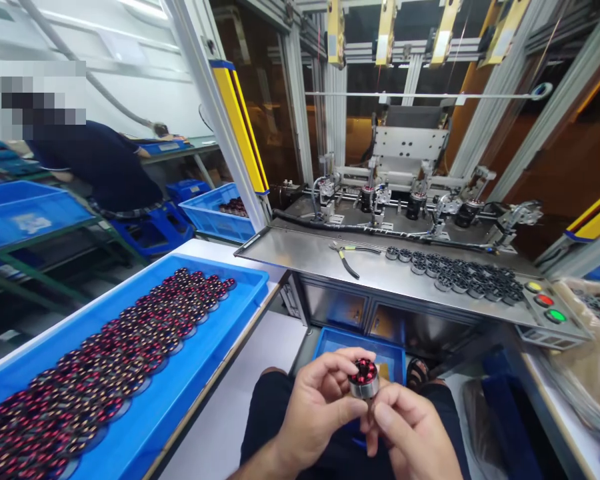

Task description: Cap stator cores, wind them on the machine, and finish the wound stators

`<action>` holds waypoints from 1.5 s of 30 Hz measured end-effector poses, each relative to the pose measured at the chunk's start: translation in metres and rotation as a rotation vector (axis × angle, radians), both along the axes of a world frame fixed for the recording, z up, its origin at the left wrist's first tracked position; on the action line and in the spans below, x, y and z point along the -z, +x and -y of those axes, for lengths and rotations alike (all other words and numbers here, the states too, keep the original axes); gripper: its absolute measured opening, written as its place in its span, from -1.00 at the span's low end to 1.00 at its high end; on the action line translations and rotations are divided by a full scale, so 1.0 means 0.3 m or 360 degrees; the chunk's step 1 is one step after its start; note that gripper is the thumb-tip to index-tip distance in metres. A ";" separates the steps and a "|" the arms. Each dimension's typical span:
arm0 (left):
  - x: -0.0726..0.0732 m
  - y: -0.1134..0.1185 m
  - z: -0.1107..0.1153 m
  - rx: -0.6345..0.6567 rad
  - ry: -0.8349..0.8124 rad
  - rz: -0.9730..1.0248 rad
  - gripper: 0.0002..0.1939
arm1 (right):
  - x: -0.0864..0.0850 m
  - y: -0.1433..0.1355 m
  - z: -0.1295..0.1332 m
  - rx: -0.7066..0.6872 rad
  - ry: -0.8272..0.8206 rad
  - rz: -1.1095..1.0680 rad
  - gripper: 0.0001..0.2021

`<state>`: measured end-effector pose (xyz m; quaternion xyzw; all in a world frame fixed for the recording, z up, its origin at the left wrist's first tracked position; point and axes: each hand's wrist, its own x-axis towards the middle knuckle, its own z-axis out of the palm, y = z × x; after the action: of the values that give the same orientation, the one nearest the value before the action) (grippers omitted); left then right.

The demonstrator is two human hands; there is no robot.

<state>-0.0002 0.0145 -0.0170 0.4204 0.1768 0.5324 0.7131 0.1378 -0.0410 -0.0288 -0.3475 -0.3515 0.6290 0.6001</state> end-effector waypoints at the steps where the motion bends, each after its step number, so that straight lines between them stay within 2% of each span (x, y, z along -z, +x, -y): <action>1: -0.001 0.001 0.000 0.0003 -0.0012 -0.0006 -0.71 | 0.002 0.001 -0.002 -0.0051 0.0020 -0.0106 -0.63; 5: -0.001 0.005 0.007 0.0093 0.0042 -0.0057 -0.71 | -0.001 -0.006 -0.009 -0.0263 0.0030 -0.0353 -0.58; 7: 0.003 0.003 0.010 0.0149 0.0159 -0.0123 -0.72 | -0.009 -0.010 -0.012 -0.0305 0.0009 -0.0348 -0.57; 9: 0.003 -0.007 0.009 0.0076 0.0299 -0.0245 -0.60 | -0.019 0.002 -0.015 -0.0293 0.0008 -0.0230 -0.53; 11: -0.004 -0.024 0.005 -0.0165 0.0402 -0.0443 -0.35 | -0.030 0.031 -0.019 -0.0141 0.0199 0.0137 -0.57; 13: -0.020 -0.042 0.003 -0.0262 0.0437 -0.0691 -0.23 | -0.041 0.069 -0.022 0.0175 0.0620 0.0701 -0.66; 15: -0.040 -0.050 0.007 -0.0059 0.0413 -0.0877 -0.35 | -0.051 0.101 -0.025 0.0462 0.1066 0.1218 -0.59; 17: -0.055 -0.046 0.015 0.0166 0.0337 -0.0895 -0.45 | -0.057 0.119 -0.024 0.0545 0.1312 0.1495 -0.48; 18: -0.059 -0.041 0.020 0.0197 0.0302 -0.0862 -0.48 | -0.059 0.122 -0.023 0.0534 0.1354 0.1550 -0.46; 20: -0.060 -0.031 0.027 0.0146 0.0294 -0.0822 -0.56 | -0.062 0.122 -0.017 0.0489 0.1343 0.1550 -0.48; 22: -0.054 -0.028 0.033 0.0057 0.0394 -0.0847 -0.59 | -0.066 0.119 -0.008 0.0441 0.1255 0.1458 -0.56; 27: -0.039 -0.037 0.046 -0.0146 0.0622 -0.0957 -0.51 | -0.083 0.122 0.011 0.0400 0.1111 0.1235 -0.85; 29: -0.034 -0.032 0.053 -0.0106 0.0520 -0.0863 -0.51 | -0.088 0.123 0.018 0.0392 0.0990 0.1222 -0.85; 33: -0.013 -0.003 0.064 0.0087 0.0151 -0.0442 -0.55 | -0.085 0.116 0.030 0.0400 0.0725 0.1176 -0.88; 35: -0.001 0.009 0.065 0.0107 0.0135 -0.0320 -0.54 | -0.072 0.113 0.032 0.0385 0.0692 0.1110 -0.89; 38: 0.001 0.009 0.060 -0.0045 0.0369 -0.0416 -0.49 | -0.031 0.135 0.031 0.0355 0.0514 0.0983 -0.82; 41: -0.023 -0.016 0.047 -0.0259 0.0828 -0.0754 -0.44 | -0.001 0.189 0.029 0.0485 0.0311 0.0954 -0.79; 43: -0.045 -0.037 0.038 -0.0324 0.1121 -0.0959 -0.43 | -0.017 0.220 0.031 0.0574 0.0373 0.1049 -0.82; 45: -0.063 -0.051 0.034 -0.0320 0.1328 -0.1077 -0.40 | -0.065 0.228 0.034 0.0398 0.0558 0.1220 -0.79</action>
<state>-0.0155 0.0043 0.0019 0.7965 0.2094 0.4580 0.3346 0.2062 -0.0512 -0.0093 -0.4885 -0.6053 0.3080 0.5478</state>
